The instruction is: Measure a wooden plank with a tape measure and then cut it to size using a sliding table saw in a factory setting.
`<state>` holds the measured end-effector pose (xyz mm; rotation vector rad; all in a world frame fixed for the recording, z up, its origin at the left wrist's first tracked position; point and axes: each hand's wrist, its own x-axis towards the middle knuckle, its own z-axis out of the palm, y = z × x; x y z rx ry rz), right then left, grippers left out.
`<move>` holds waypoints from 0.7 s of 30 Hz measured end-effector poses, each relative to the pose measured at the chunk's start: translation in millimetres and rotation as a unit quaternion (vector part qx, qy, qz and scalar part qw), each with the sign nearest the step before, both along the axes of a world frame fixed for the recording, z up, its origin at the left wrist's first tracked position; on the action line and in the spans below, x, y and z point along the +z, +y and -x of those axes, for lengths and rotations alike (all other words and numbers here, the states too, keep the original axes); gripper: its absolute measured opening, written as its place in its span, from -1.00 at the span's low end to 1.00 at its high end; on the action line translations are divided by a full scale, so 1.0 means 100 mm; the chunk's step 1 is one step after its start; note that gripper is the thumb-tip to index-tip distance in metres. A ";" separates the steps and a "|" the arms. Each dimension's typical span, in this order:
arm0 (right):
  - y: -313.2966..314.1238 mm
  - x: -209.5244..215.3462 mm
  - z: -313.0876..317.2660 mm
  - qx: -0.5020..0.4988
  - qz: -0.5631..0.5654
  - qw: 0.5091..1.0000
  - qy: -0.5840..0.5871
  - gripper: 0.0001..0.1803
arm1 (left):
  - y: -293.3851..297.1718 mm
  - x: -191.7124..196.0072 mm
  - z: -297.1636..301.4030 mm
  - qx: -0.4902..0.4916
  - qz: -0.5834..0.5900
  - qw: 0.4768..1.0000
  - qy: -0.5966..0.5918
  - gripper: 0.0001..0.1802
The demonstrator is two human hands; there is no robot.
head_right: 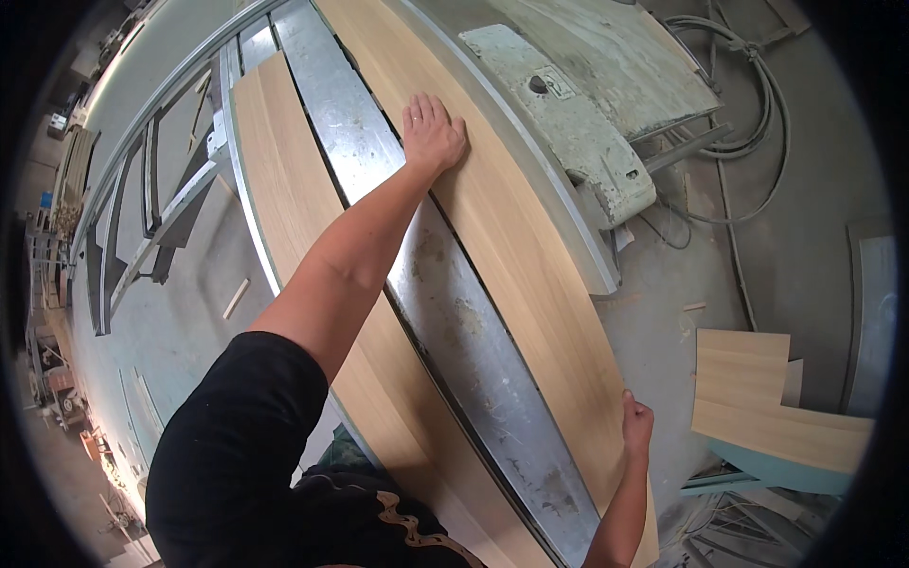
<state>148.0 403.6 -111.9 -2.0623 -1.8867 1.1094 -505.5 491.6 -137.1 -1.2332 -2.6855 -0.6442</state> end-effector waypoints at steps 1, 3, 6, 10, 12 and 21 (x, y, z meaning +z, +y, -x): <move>0.00 0.00 0.02 0.000 0.000 1.000 -0.001 -0.29 | 0.01 0.01 0.03 0.002 -0.001 1.000 0.000 -0.18; 0.02 -0.02 0.02 0.001 -0.002 1.000 -0.002 -0.29 | 0.04 0.03 0.03 0.000 0.026 0.999 -0.024 -0.18; 0.03 -0.05 0.04 0.001 -0.009 1.000 0.004 -0.29 | 0.09 0.09 0.06 0.000 0.053 0.998 -0.045 -0.17; 0.08 -0.06 0.19 0.001 -0.005 1.000 -0.006 -0.28 | 0.11 0.10 0.23 0.006 0.057 0.998 -0.037 -0.18; 0.09 -0.05 0.27 0.003 -0.004 1.000 -0.005 -0.28 | 0.13 0.09 0.28 0.006 0.061 0.998 -0.035 -0.18; 0.18 0.00 0.51 -0.004 -0.007 1.000 -0.007 -0.28 | 0.21 0.07 0.53 0.004 0.060 0.998 -0.031 -0.18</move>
